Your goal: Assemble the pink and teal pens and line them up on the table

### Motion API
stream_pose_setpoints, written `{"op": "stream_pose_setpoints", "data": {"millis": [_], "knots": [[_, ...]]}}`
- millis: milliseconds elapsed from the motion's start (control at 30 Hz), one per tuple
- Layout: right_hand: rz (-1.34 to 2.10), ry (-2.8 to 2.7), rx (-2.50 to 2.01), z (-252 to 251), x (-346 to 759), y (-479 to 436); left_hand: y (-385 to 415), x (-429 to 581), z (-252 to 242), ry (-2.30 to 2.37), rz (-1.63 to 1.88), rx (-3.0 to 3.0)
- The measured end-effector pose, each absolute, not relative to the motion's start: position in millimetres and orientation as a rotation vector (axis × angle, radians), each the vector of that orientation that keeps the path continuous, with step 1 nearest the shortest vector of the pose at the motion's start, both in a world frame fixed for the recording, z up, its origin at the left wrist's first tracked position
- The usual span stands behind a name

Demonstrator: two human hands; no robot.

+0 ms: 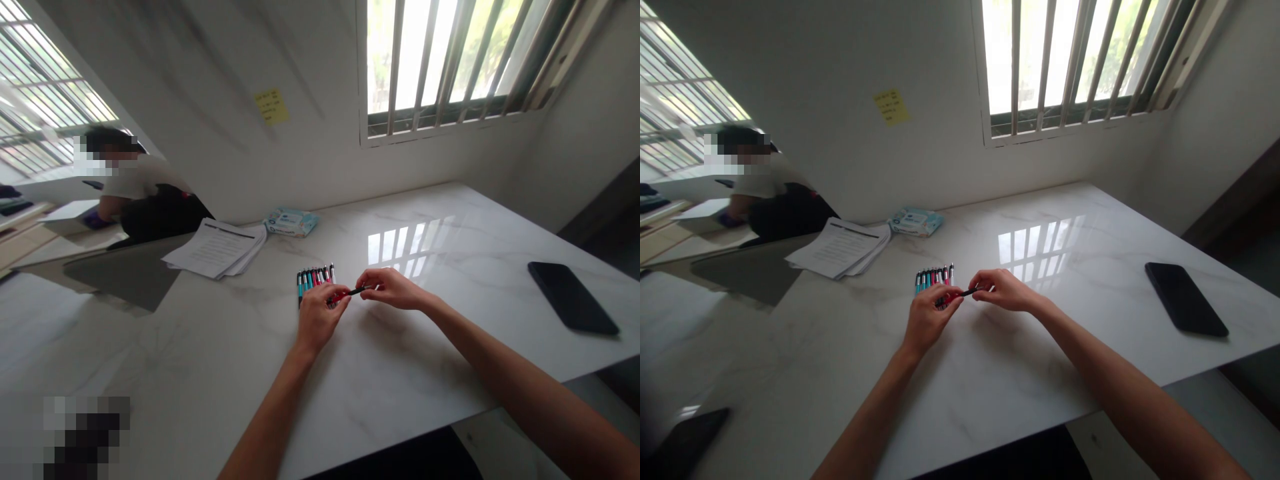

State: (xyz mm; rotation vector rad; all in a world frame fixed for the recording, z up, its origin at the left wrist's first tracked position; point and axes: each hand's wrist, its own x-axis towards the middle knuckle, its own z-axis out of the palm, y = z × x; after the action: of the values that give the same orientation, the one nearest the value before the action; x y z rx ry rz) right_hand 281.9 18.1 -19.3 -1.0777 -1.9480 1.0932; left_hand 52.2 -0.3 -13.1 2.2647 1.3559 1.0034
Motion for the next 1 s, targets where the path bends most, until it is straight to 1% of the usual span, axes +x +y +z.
{"op": "stream_pose_setpoints", "data": {"millis": [200, 400, 533, 667, 800, 1000], "knots": [[1.028, -2.044, -1.196, -18.4, 281.3, 16.9, 1.6, 51.3, -15.5, 1.325, 0.959, 2.299], [0.992, -1.960, -1.128, -20.4, 282.9, 17.6, 1.5, 51.8, -14.5, 1.344, 0.974, 2.300], [0.980, -1.985, -1.170, -20.1, 283.7, 17.7, 0.7, 52.1, -13.1, 1.347, 0.980, 2.294], [0.969, -1.996, -1.104, -19.3, 282.6, 17.0, 0.7, 52.2, -12.9, 1.352, 0.976, 2.271], [0.956, -2.033, -1.177, -17.2, 281.7, 16.2, 0.5, 52.5, -12.6, 1.312, 0.960, 2.244], [0.948, -2.036, -1.075, -16.3, 281.1, 14.8, 0.6, 52.9, -12.9, 1.303, 0.962, 2.256]]}}
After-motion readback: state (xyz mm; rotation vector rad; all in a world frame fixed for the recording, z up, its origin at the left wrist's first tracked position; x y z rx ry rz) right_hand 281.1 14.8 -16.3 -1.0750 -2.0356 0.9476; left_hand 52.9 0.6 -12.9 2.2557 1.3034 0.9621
